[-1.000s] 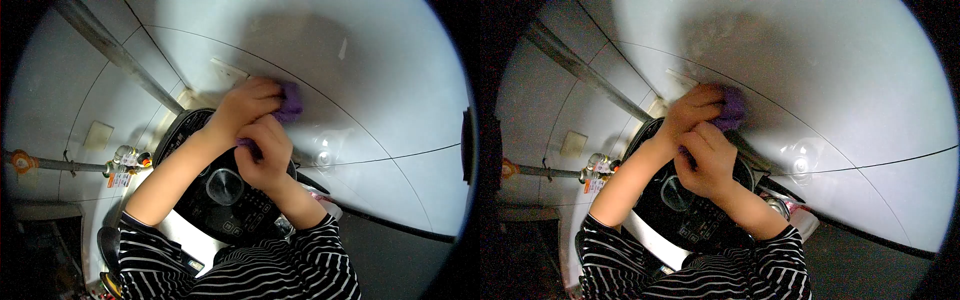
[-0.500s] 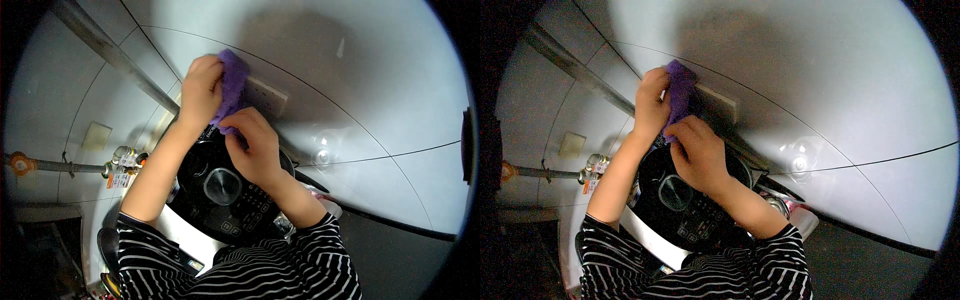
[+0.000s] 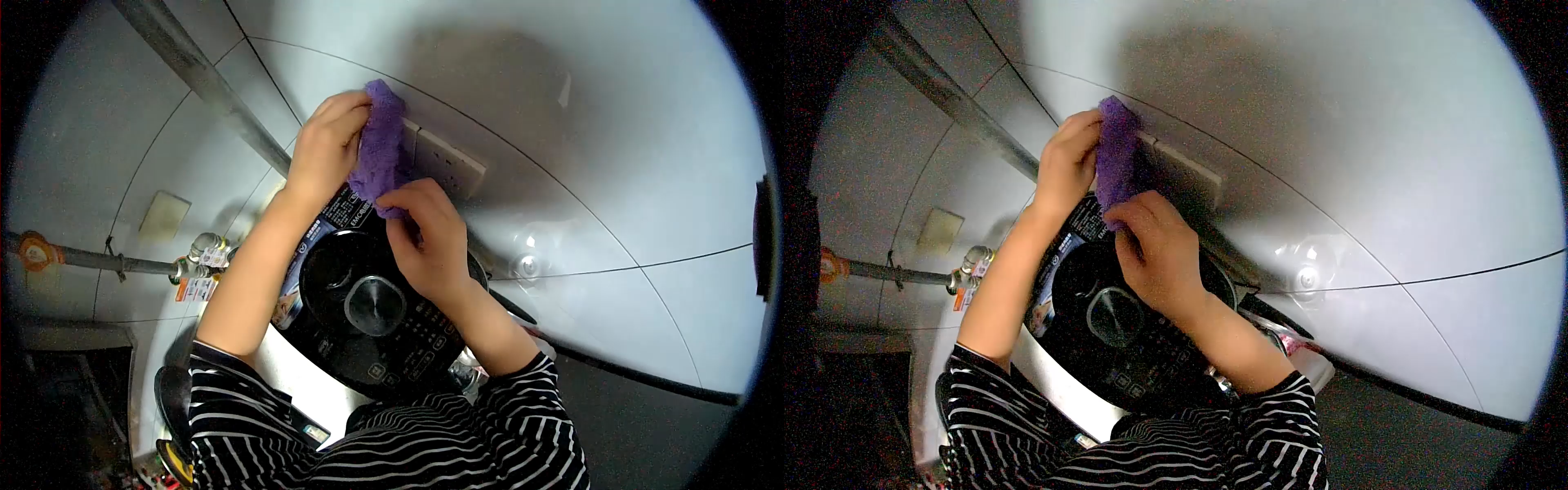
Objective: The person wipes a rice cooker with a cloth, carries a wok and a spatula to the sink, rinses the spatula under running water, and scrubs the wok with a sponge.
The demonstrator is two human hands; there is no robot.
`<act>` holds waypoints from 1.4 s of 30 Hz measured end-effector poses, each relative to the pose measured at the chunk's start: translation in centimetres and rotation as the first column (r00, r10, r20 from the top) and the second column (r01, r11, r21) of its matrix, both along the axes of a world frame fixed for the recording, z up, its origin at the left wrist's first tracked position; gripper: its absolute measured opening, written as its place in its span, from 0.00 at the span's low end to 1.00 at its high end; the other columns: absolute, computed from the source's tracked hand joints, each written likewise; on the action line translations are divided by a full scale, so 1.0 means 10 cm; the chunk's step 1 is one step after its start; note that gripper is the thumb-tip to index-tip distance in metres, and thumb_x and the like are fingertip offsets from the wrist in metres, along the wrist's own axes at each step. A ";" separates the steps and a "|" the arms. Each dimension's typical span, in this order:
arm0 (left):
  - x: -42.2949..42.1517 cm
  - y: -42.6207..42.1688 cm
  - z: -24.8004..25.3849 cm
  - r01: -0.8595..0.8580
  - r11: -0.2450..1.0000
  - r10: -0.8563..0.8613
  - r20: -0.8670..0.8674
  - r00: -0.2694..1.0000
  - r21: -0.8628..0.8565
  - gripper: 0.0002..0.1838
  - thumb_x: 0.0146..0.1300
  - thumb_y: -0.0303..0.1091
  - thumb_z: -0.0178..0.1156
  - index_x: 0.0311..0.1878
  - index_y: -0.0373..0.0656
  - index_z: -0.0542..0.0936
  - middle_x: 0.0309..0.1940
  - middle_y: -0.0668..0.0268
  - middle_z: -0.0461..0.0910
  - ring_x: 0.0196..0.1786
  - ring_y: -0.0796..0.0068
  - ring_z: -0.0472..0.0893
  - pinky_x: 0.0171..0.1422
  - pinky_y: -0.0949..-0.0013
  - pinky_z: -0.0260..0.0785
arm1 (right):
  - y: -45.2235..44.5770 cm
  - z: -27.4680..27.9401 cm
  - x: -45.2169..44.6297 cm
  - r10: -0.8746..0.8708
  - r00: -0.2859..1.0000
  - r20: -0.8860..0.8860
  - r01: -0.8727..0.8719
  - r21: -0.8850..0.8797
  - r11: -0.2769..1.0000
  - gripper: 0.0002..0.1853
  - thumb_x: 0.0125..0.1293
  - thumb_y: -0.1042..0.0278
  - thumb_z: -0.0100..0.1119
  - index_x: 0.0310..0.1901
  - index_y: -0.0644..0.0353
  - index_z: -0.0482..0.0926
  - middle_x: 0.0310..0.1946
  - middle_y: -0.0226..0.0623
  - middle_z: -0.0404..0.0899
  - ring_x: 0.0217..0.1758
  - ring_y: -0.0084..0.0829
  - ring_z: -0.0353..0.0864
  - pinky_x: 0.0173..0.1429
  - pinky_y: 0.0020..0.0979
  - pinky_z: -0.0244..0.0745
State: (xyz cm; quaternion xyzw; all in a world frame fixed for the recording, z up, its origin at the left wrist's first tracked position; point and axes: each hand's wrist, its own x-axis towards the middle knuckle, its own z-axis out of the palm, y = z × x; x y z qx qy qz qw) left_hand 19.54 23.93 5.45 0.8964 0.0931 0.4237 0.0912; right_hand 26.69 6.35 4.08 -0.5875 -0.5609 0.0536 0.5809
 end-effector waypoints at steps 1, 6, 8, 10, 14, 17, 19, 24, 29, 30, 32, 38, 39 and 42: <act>-0.01 0.00 -0.01 -0.052 0.999 0.052 0.011 0.999 -0.005 0.14 0.48 0.16 0.55 0.40 0.35 0.78 0.44 0.56 0.78 0.47 0.54 0.77 0.51 0.63 0.71 | 0.01 -0.01 0.01 -0.005 1.000 -0.009 0.005 -0.008 1.000 0.11 0.50 0.81 0.57 0.36 0.59 0.75 0.33 0.41 0.73 0.38 0.44 0.76 0.40 0.38 0.73; -0.15 0.11 -0.14 -0.288 0.822 0.301 -0.053 0.952 -0.491 0.11 0.54 0.17 0.53 0.41 0.34 0.78 0.41 0.59 0.80 0.45 0.62 0.79 0.48 0.68 0.71 | 0.06 -0.12 0.05 -0.046 0.999 -0.027 0.045 -0.056 0.997 0.11 0.52 0.82 0.54 0.37 0.59 0.75 0.36 0.41 0.73 0.36 0.41 0.74 0.40 0.34 0.71; -0.23 0.00 -0.10 -0.102 0.705 0.241 0.102 0.965 -0.702 0.11 0.56 0.17 0.51 0.41 0.34 0.78 0.38 0.61 0.80 0.43 0.68 0.79 0.47 0.71 0.71 | 0.07 -0.12 0.05 -0.030 0.998 -0.062 0.027 -0.040 0.999 0.10 0.53 0.82 0.54 0.37 0.60 0.74 0.36 0.42 0.72 0.41 0.45 0.75 0.45 0.37 0.72; -0.37 -0.17 0.00 0.029 0.539 0.269 0.205 0.941 -0.842 0.14 0.58 0.17 0.48 0.45 0.35 0.77 0.38 0.66 0.79 0.41 0.77 0.78 0.47 0.74 0.69 | 0.03 -0.11 0.08 0.001 0.995 -0.097 0.000 0.006 1.000 0.10 0.53 0.83 0.52 0.38 0.61 0.73 0.36 0.41 0.72 0.41 0.41 0.75 0.47 0.35 0.71; -0.69 -0.64 0.33 0.390 0.195 0.218 0.427 0.878 -0.900 0.18 0.56 0.17 0.47 0.51 0.37 0.74 0.42 0.67 0.78 0.44 0.77 0.76 0.52 0.74 0.66 | 0.09 -0.25 0.10 0.010 0.832 -0.555 0.044 0.085 0.995 0.15 0.52 0.86 0.48 0.43 0.63 0.69 0.38 0.36 0.70 0.45 0.28 0.69 0.53 0.26 0.65; -1.05 -0.94 0.23 0.143 0.326 0.168 0.206 0.964 -0.934 0.15 0.56 0.20 0.48 0.46 0.37 0.75 0.40 0.69 0.78 0.45 0.78 0.75 0.53 0.74 0.65 | -0.01 -0.21 0.15 0.120 0.900 -0.419 -0.149 -0.036 0.988 0.10 0.62 0.80 0.52 0.44 0.60 0.67 0.48 0.37 0.70 0.52 0.26 0.69 0.58 0.25 0.63; -1.36 -1.03 0.08 -0.057 0.456 0.054 -0.037 0.998 -0.888 0.06 0.59 0.27 0.53 0.38 0.37 0.75 0.35 0.67 0.78 0.41 0.72 0.76 0.47 0.71 0.66 | -0.22 -0.19 0.17 0.193 0.963 -0.186 -0.236 -0.247 0.940 0.12 0.62 0.75 0.55 0.47 0.61 0.68 0.52 0.41 0.69 0.57 0.33 0.68 0.62 0.29 0.61; -1.51 -1.13 -0.03 -0.580 0.741 0.517 -0.264 0.814 -0.337 0.23 0.55 0.41 0.63 0.47 0.37 0.69 0.48 0.51 0.73 0.52 0.54 0.73 0.53 0.58 0.65 | -0.14 -0.10 0.07 0.282 0.957 0.069 -0.218 -0.470 0.855 0.23 0.62 0.66 0.57 0.58 0.63 0.68 0.61 0.48 0.66 0.66 0.43 0.63 0.69 0.36 0.56; -1.35 -0.81 -0.22 -0.290 0.884 0.025 -0.581 0.814 -0.368 0.29 0.66 0.48 0.48 0.63 0.38 0.66 0.66 0.54 0.62 0.70 0.57 0.58 0.74 0.56 0.46 | 0.27 -0.25 -0.02 0.467 0.851 0.242 -0.288 -0.529 0.798 0.24 0.60 0.73 0.55 0.59 0.63 0.69 0.64 0.48 0.64 0.68 0.45 0.60 0.70 0.37 0.56; -1.33 -0.71 -0.26 -0.245 0.894 -0.022 -0.582 0.813 -0.375 0.30 0.68 0.51 0.42 0.64 0.39 0.66 0.66 0.54 0.61 0.72 0.58 0.55 0.74 0.57 0.44 | 0.35 -0.26 -0.02 0.512 0.815 0.270 -0.319 -0.530 0.786 0.24 0.59 0.74 0.55 0.59 0.63 0.69 0.64 0.48 0.64 0.68 0.45 0.60 0.70 0.37 0.56; -1.32 -0.53 -0.31 -0.232 0.897 -0.030 -0.575 0.817 -0.376 0.30 0.67 0.51 0.44 0.64 0.40 0.66 0.66 0.54 0.62 0.71 0.57 0.57 0.74 0.56 0.44 | 0.50 -0.25 0.01 0.516 0.812 0.272 -0.324 -0.526 0.787 0.23 0.58 0.74 0.55 0.57 0.63 0.70 0.62 0.48 0.66 0.66 0.45 0.64 0.69 0.37 0.58; -1.28 -0.22 -0.55 -0.202 0.917 0.034 -0.437 0.899 -0.343 0.27 0.60 0.36 0.50 0.64 0.43 0.66 0.64 0.55 0.65 0.68 0.55 0.62 0.72 0.61 0.51 | 0.72 -0.23 -0.06 0.514 0.855 0.068 -0.416 -0.502 0.758 0.20 0.57 0.74 0.55 0.54 0.63 0.74 0.59 0.47 0.70 0.63 0.44 0.68 0.67 0.35 0.61; -1.34 -0.26 -0.55 -0.184 0.936 0.038 -0.435 0.900 -0.299 0.27 0.60 0.33 0.49 0.64 0.44 0.66 0.65 0.55 0.64 0.68 0.55 0.62 0.72 0.61 0.52 | 0.67 -0.24 -0.07 0.516 0.853 0.085 -0.408 -0.508 0.759 0.19 0.58 0.73 0.55 0.53 0.63 0.74 0.59 0.47 0.70 0.62 0.43 0.69 0.66 0.35 0.62; -1.51 -0.42 -0.46 -0.173 0.943 0.020 -0.469 0.883 -0.284 0.27 0.58 0.29 0.48 0.64 0.45 0.67 0.66 0.56 0.63 0.69 0.56 0.60 0.72 0.61 0.54 | 0.54 -0.04 -0.13 0.514 0.857 -0.034 -0.429 -0.600 0.675 0.18 0.61 0.72 0.54 0.53 0.62 0.75 0.57 0.46 0.72 0.60 0.40 0.72 0.64 0.32 0.64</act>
